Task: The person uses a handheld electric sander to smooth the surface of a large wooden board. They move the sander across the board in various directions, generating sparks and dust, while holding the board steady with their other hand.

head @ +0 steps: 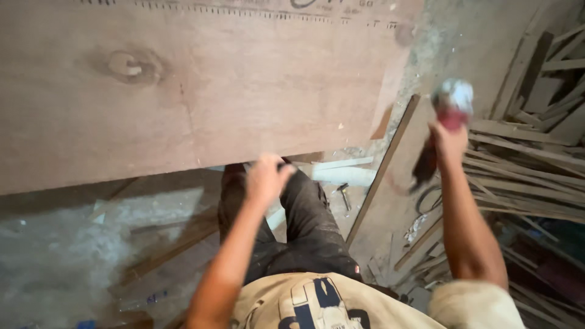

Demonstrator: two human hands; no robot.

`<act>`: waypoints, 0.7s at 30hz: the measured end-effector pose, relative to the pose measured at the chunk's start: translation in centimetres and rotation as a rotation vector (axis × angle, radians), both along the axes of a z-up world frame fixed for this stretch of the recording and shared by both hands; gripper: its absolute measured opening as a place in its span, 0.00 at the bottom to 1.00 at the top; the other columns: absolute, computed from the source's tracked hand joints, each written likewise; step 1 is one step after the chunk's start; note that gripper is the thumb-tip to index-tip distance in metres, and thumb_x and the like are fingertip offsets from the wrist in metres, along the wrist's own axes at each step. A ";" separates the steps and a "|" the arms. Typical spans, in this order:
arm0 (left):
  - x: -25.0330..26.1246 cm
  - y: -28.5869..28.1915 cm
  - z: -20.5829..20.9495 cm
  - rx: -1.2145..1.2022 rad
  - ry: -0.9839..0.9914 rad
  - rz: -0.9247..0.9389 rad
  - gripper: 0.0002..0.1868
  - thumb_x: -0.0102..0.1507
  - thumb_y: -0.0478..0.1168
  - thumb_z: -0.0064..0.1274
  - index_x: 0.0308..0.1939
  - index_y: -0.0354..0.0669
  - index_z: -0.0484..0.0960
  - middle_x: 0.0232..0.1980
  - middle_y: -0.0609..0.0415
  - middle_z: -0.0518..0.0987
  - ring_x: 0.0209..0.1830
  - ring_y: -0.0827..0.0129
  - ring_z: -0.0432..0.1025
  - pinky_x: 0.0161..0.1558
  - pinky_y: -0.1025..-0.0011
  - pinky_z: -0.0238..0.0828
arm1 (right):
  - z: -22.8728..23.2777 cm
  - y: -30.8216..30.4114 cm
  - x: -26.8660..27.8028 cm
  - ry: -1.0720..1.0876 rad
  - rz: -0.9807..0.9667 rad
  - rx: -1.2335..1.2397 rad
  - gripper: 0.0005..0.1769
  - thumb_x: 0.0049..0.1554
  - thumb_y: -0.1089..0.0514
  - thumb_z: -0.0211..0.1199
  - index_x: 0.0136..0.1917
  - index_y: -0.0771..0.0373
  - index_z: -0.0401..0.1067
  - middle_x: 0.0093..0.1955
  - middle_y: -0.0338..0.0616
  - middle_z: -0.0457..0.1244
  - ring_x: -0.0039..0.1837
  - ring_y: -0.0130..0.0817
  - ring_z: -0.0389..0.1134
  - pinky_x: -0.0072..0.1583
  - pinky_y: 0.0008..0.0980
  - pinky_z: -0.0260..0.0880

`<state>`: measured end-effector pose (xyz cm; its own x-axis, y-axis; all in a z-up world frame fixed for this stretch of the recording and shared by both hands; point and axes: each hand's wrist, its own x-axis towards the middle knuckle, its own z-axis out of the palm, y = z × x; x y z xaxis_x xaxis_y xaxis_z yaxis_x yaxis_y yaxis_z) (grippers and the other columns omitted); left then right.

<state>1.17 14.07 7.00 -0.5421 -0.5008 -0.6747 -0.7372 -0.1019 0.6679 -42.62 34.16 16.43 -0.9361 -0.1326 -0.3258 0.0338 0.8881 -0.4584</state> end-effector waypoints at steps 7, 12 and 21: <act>4.9 2.9 3.5 -0.041 0.026 0.272 0.18 0.59 0.52 0.63 0.42 0.42 0.83 0.47 0.45 0.80 0.48 0.49 0.76 0.48 0.58 0.72 | 4.6 -1.9 9.6 -0.441 -0.299 -0.421 0.12 0.58 0.56 0.65 0.52 0.63 0.68 0.40 0.41 0.65 0.39 0.34 0.69 0.44 0.37 0.74; 13.2 -4.5 -1.9 -0.280 -0.063 0.624 0.20 0.64 0.50 0.61 0.45 0.35 0.80 0.44 0.44 0.80 0.44 0.54 0.75 0.49 0.60 0.72 | -2.3 -17.1 12.4 -0.465 0.124 -0.373 0.17 0.55 0.59 0.69 0.55 0.60 0.66 0.38 0.38 0.61 0.36 0.31 0.65 0.39 0.32 0.68; 17.5 -17.2 -7.7 -0.323 -0.517 0.551 0.29 0.57 0.58 0.70 0.46 0.39 0.77 0.51 0.45 0.76 0.48 0.51 0.74 0.48 0.55 0.71 | -11.8 -37.3 22.9 -0.222 0.809 -0.181 0.38 0.47 0.43 0.75 0.62 0.65 0.66 0.55 0.61 0.69 0.57 0.57 0.71 0.57 0.47 0.71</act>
